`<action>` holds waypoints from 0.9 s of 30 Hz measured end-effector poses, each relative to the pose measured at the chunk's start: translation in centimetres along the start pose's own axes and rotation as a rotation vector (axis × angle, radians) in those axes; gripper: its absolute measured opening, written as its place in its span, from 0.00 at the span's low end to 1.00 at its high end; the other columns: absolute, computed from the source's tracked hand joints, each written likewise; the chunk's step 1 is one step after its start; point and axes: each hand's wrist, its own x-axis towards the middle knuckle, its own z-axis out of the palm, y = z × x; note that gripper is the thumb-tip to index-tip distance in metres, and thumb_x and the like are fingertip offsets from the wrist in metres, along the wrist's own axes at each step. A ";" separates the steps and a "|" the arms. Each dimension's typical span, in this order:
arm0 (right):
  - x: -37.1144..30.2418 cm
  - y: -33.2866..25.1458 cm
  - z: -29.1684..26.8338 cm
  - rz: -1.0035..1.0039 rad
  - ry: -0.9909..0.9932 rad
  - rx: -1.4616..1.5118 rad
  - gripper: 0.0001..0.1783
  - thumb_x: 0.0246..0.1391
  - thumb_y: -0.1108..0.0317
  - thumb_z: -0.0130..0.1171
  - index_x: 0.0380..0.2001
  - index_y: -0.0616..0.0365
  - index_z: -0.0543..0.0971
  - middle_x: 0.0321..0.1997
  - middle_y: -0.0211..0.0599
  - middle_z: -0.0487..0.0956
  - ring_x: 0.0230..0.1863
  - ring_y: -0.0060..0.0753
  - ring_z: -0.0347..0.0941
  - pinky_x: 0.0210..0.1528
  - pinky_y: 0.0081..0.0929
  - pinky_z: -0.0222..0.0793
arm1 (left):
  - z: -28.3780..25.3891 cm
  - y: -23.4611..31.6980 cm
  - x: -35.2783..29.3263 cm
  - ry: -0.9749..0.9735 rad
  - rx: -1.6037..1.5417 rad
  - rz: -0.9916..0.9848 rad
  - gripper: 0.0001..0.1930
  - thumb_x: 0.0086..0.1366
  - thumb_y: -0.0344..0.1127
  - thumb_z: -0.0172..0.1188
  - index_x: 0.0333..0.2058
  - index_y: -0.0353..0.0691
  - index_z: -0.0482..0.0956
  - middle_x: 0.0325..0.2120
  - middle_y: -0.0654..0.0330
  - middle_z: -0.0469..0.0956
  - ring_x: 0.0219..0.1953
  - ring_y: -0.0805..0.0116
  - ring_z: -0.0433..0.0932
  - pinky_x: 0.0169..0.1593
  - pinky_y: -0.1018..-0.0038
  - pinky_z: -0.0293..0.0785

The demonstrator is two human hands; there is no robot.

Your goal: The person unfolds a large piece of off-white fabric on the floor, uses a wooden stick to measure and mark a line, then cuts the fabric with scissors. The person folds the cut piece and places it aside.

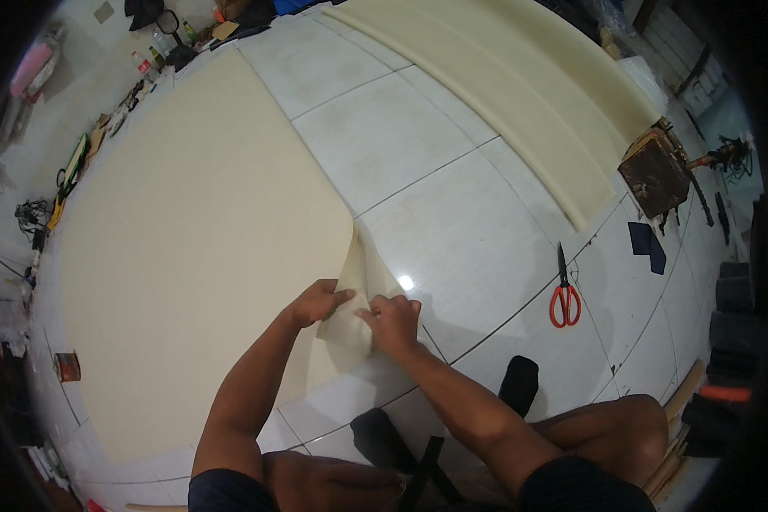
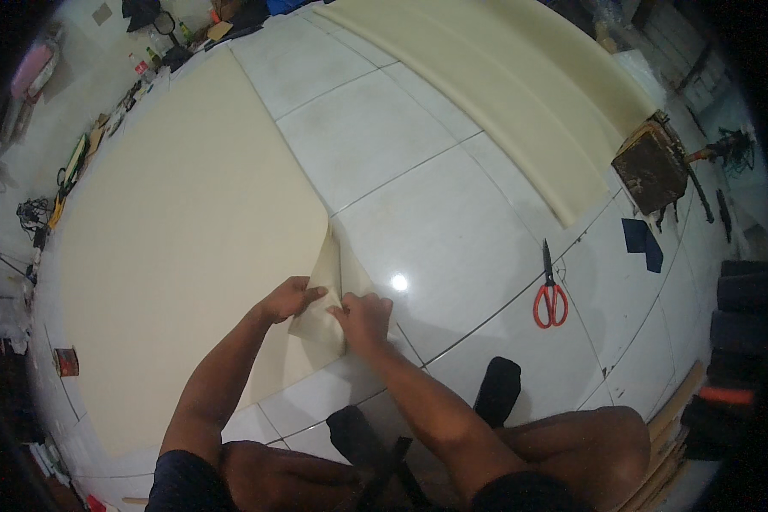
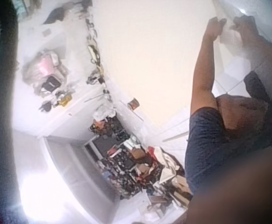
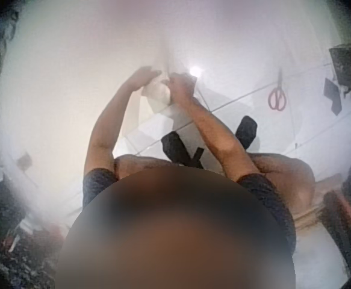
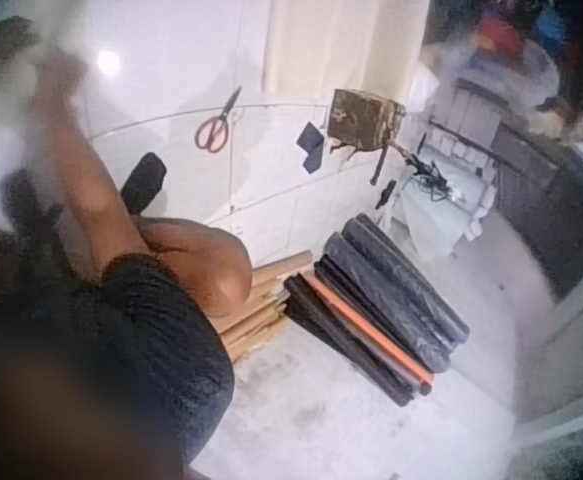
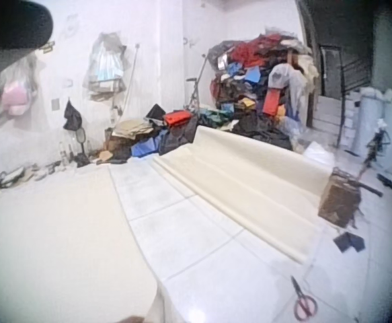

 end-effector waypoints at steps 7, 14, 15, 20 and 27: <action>0.1 0.7 -1.3 0.114 0.572 0.023 0.29 0.47 0.43 0.61 0.44 0.55 0.76 0.46 0.43 0.74 0.50 0.45 0.67 0.50 0.44 0.55 | -0.4 -0.1 -0.1 0.033 0.061 -0.072 0.18 0.64 0.43 0.58 0.42 0.31 0.78 0.28 0.60 0.79 0.25 0.73 0.74 0.29 0.74 0.72; -0.5 -1.1 -1.3 -0.040 -0.087 0.038 0.26 0.44 0.43 0.64 0.39 0.52 0.79 0.30 0.34 0.79 0.39 0.39 0.72 0.47 0.40 0.57 | -0.4 -0.1 0.5 -0.032 0.047 -0.044 0.18 0.64 0.42 0.58 0.43 0.31 0.77 0.30 0.59 0.80 0.27 0.73 0.75 0.31 0.74 0.72; -0.4 -0.6 -1.0 0.009 -0.119 0.066 0.25 0.44 0.45 0.65 0.39 0.52 0.79 0.29 0.32 0.79 0.39 0.38 0.72 0.47 0.39 0.57 | -0.4 0.2 0.2 -0.028 0.059 -0.072 0.18 0.64 0.42 0.57 0.43 0.31 0.77 0.30 0.59 0.80 0.27 0.73 0.76 0.32 0.74 0.73; 0.3 3.5 0.6 0.306 -0.017 0.353 0.25 0.45 0.46 0.65 0.40 0.53 0.78 0.31 0.36 0.78 0.43 0.40 0.73 0.46 0.43 0.60 | -0.1 -0.3 0.8 -0.014 0.009 0.003 0.18 0.65 0.42 0.57 0.44 0.31 0.77 0.31 0.59 0.80 0.28 0.73 0.77 0.33 0.74 0.75; 0.0 -2.4 -2.3 -0.082 -0.075 -0.121 0.30 0.44 0.40 0.63 0.40 0.55 0.76 0.37 0.41 0.78 0.44 0.42 0.72 0.50 0.41 0.57 | -0.7 0.3 0.3 -0.004 0.090 -0.099 0.18 0.65 0.42 0.57 0.43 0.32 0.78 0.31 0.59 0.80 0.28 0.73 0.77 0.33 0.74 0.75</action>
